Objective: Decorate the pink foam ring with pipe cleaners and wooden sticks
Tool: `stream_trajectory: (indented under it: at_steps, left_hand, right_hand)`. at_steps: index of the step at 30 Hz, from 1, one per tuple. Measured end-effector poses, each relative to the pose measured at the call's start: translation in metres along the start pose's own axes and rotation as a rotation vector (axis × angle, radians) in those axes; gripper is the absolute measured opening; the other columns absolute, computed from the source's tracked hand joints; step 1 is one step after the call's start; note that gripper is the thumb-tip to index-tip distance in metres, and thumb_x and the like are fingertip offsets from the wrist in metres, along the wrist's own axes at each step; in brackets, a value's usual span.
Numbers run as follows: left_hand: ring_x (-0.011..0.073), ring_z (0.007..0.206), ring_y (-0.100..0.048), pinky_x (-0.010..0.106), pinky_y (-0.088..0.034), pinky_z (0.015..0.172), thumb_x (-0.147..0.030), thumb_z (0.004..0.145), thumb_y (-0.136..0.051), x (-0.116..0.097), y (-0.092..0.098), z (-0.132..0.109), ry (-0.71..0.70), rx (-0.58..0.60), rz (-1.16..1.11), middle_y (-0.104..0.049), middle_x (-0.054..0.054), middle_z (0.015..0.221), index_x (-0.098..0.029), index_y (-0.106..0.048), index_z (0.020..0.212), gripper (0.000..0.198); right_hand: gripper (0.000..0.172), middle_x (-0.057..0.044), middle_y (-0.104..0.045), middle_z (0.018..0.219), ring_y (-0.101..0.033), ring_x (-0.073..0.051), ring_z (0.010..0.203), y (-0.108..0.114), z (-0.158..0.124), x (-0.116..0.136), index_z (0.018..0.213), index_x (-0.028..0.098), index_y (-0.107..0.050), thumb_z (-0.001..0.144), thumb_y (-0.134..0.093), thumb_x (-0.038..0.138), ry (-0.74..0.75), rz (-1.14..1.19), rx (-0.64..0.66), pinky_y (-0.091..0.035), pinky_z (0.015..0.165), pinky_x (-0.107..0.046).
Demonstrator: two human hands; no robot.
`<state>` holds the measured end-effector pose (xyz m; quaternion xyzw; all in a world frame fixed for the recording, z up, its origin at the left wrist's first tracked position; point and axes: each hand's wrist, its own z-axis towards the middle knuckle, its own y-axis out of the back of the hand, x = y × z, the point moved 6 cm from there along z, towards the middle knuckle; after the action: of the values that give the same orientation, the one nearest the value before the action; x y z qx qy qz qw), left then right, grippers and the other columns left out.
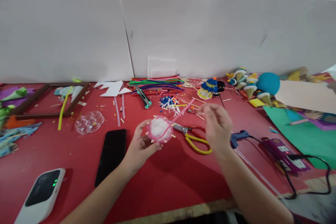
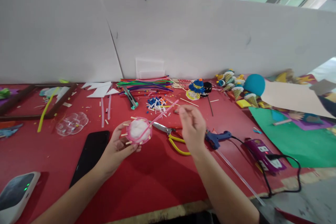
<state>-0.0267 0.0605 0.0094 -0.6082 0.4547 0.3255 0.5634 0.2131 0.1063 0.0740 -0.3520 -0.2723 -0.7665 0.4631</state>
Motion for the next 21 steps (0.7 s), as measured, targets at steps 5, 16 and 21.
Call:
stream_trajectory:
  at_steps: [5,16,21]
  left_hand:
    - [0.0155,0.077,-0.072,0.026,-0.058,0.072,-0.022,0.071,-0.082,-0.006,0.004,-0.002,-0.031,0.011,0.037,-0.074,0.000,0.086,-0.029,-0.038,0.129,0.074]
    - [0.0149,0.081,-0.071,0.027,-0.059,0.073,-0.018,0.071,-0.078,-0.009,0.013,0.007,-0.161,-0.024,0.131,-0.072,0.000,0.092,-0.027,-0.040,0.122,0.064]
    - [0.0109,0.082,-0.070,0.023,-0.056,0.078,-0.014,0.072,-0.077,-0.010,0.013,0.006,-0.224,-0.024,0.128,-0.071,-0.001,0.095,-0.028,-0.043,0.118,0.059]
  right_hand:
    - [0.023,-0.007,-0.069,0.084,-0.063,-0.017,0.075,0.058,0.035,-0.020,0.092,0.020,-0.067,0.079,-0.070,0.037,-0.143,-0.162,0.010,-0.049,0.071,-0.034]
    - [0.051,-0.013,-0.075,0.094,-0.072,-0.031,0.089,0.153,0.014,-0.131,0.094,0.025,-0.073,0.054,-0.053,-0.001,-0.138,-0.639,0.568,-0.054,0.074,-0.043]
    - [0.050,-0.011,-0.074,0.082,-0.072,-0.029,0.077,0.146,-0.001,-0.126,0.092,0.027,-0.075,0.054,-0.053,0.002,0.003,-0.650,0.688,-0.055,0.067,-0.043]
